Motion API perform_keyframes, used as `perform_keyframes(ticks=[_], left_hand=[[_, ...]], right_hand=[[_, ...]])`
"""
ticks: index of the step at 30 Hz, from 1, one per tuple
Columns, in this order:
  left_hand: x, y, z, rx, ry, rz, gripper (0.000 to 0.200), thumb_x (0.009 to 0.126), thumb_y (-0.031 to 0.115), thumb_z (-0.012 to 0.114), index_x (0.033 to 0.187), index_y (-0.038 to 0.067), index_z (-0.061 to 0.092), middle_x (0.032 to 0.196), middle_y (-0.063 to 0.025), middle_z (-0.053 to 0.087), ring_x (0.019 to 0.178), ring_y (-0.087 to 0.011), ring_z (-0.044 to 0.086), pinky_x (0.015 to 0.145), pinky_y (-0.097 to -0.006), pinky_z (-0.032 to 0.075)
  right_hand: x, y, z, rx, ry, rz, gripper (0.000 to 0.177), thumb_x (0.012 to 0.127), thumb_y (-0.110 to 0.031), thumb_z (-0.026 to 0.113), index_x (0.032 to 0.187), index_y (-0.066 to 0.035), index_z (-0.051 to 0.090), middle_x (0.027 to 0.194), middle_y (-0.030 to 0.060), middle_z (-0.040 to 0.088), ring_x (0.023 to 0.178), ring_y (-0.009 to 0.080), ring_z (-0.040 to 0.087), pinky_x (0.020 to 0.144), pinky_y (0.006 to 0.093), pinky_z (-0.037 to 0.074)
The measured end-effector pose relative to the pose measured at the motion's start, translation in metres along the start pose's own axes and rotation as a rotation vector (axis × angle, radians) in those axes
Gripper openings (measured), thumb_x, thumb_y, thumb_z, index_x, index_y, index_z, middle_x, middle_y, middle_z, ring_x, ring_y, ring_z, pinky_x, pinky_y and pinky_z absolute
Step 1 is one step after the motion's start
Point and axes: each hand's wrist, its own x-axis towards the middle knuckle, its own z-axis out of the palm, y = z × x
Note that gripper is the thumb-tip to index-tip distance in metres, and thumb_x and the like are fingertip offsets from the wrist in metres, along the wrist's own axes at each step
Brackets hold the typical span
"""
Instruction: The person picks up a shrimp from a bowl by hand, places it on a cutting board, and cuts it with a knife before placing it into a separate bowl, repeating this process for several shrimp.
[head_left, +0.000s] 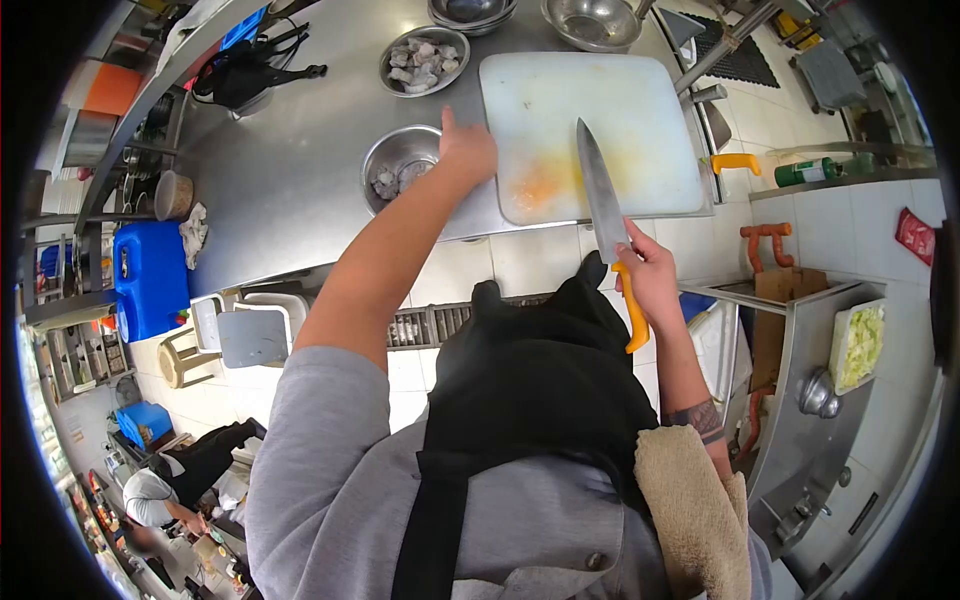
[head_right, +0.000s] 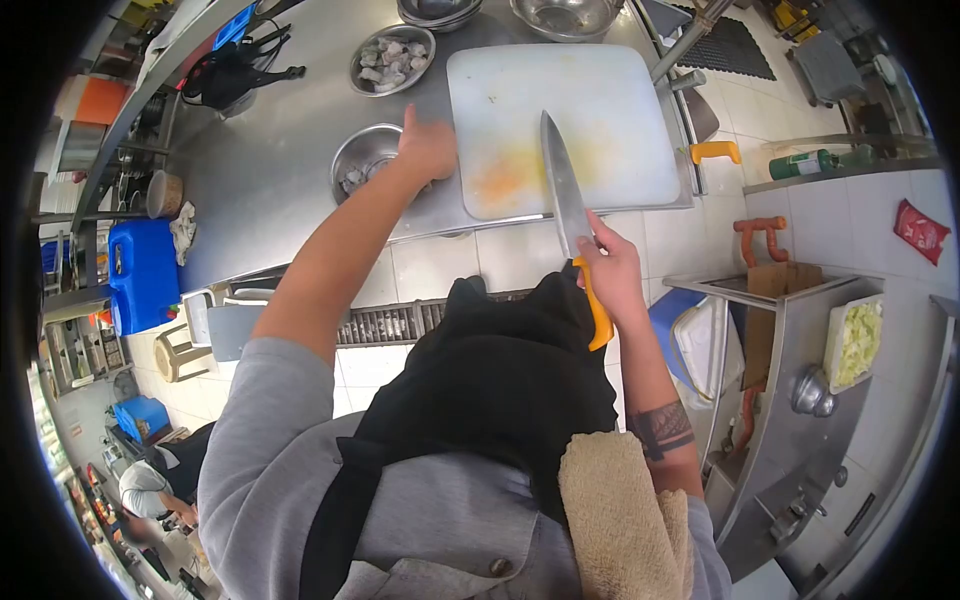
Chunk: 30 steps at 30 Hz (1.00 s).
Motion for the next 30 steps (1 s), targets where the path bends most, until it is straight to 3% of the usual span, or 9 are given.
perform_keyframes(ticks=[5, 7, 11, 14, 15, 19, 21, 24, 30], left_hand=[[0.008, -0.005, 0.015, -0.024, 0.062, -0.021, 0.047, 0.095, 0.015, 0.064, 0.138, -0.002, 0.073, 0.126, -0.02, 0.079, 0.115, -0.0364, 0.079, 0.135, -0.0675, 0.009], [0.005, -0.016, -0.001, -0.018, 0.249, -0.062, 0.051, 0.094, 0.018, 0.065, 0.141, -0.003, 0.068, 0.118, -0.0198, 0.082, 0.113, -0.0357, 0.08, 0.131, -0.0714, 0.019], [-0.002, -0.073, -0.068, -0.229, 0.525, -0.248, 0.055, 0.095, 0.029, 0.068, 0.139, -0.002, 0.061, 0.115, -0.0239, 0.082, 0.113, -0.042, 0.079, 0.108, -0.0579, 0.056], [-0.016, -0.116, -0.092, -0.328, 0.632, -0.376, 0.053, 0.093, 0.035, 0.072, 0.132, -0.001, 0.069, 0.117, -0.0254, 0.081, 0.113, -0.0445, 0.078, 0.101, -0.0511, 0.062], [-0.018, -0.13, -0.084, -0.323, 0.635, -0.381, 0.053, 0.093, 0.035, 0.072, 0.132, -0.001, 0.069, 0.117, -0.0254, 0.081, 0.113, -0.0445, 0.078, 0.101, -0.0511, 0.062], [-0.043, -0.12, -0.026, -0.134, -0.084, -0.118, 0.042, 0.088, 0.022, 0.073, 0.127, 0.006, 0.08, 0.127, -0.0222, 0.081, 0.116, -0.0381, 0.079, 0.098, -0.0523, 0.063], [-0.083, -0.09, -0.002, -0.134, -0.148, -0.081, 0.037, 0.089, 0.02, 0.075, 0.124, 0.009, 0.082, 0.131, -0.0195, 0.079, 0.123, -0.0357, 0.075, 0.102, -0.0502, 0.06], [-0.093, -0.084, 0.054, -0.005, 0.23, 0.024, 0.02, 0.086, 0.016, 0.077, 0.103, 0.013, 0.085, 0.128, -0.0139, 0.075, 0.125, -0.0354, 0.069, 0.103, -0.0489, 0.057], [-0.085, -0.095, 0.067, 0.014, 0.416, 0.063, 0.027, 0.077, 0.018, 0.083, 0.104, 0.015, 0.085, 0.12, -0.0093, 0.072, 0.121, -0.0322, 0.064, 0.102, -0.0496, 0.05]], right_hand=[[0.0, 0.007, 0.002, 0.023, 0.004, 0.021, 0.054, 0.108, -0.005, 0.067, 0.161, -0.005, 0.06, 0.087, 0.0023, 0.06, 0.061, 0.0118, 0.059, 0.058, 0.0294, 0.052], [-0.001, 0.01, 0.002, 0.023, -0.002, 0.024, 0.054, 0.108, -0.005, 0.067, 0.161, -0.005, 0.061, 0.088, 0.0024, 0.061, 0.061, 0.0117, 0.059, 0.058, 0.0294, 0.052], [-0.008, 0.009, 0.0, 0.012, 0.002, 0.02, 0.053, 0.108, -0.006, 0.066, 0.161, -0.006, 0.061, 0.088, 0.0023, 0.061, 0.061, 0.0117, 0.06, 0.059, 0.0296, 0.053], [-0.011, 0.008, 0.0, -0.005, 0.0, 0.012, 0.054, 0.108, -0.007, 0.065, 0.161, -0.007, 0.061, 0.087, 0.002, 0.061, 0.061, 0.0118, 0.061, 0.059, 0.03, 0.052], [-0.011, 0.008, 0.0, -0.012, 0.007, 0.011, 0.054, 0.108, -0.007, 0.065, 0.161, -0.008, 0.061, 0.087, 0.0021, 0.061, 0.061, 0.0118, 0.061, 0.059, 0.03, 0.052], [-0.016, 0.017, -0.001, 0.043, 0.021, 0.04, 0.054, 0.108, -0.006, 0.064, 0.162, -0.008, 0.061, 0.088, 0.0021, 0.061, 0.06, 0.0118, 0.06, 0.059, 0.0299, 0.052], [-0.02, 0.019, -0.001, 0.041, 0.007, 0.056, 0.054, 0.108, -0.006, 0.064, 0.161, -0.006, 0.061, 0.091, 0.0023, 0.062, 0.061, 0.0117, 0.06, 0.059, 0.0299, 0.052], [-0.022, 0.026, 0.001, 0.04, 0.015, 0.059, 0.053, 0.108, -0.006, 0.064, 0.161, -0.005, 0.061, 0.09, 0.002, 0.062, 0.062, 0.0112, 0.06, 0.058, 0.0295, 0.052], [-0.024, 0.025, 0.008, 0.069, 0.002, 0.054, 0.052, 0.108, -0.006, 0.064, 0.16, -0.006, 0.062, 0.09, 0.002, 0.063, 0.063, 0.01, 0.059, 0.059, 0.0289, 0.051]])
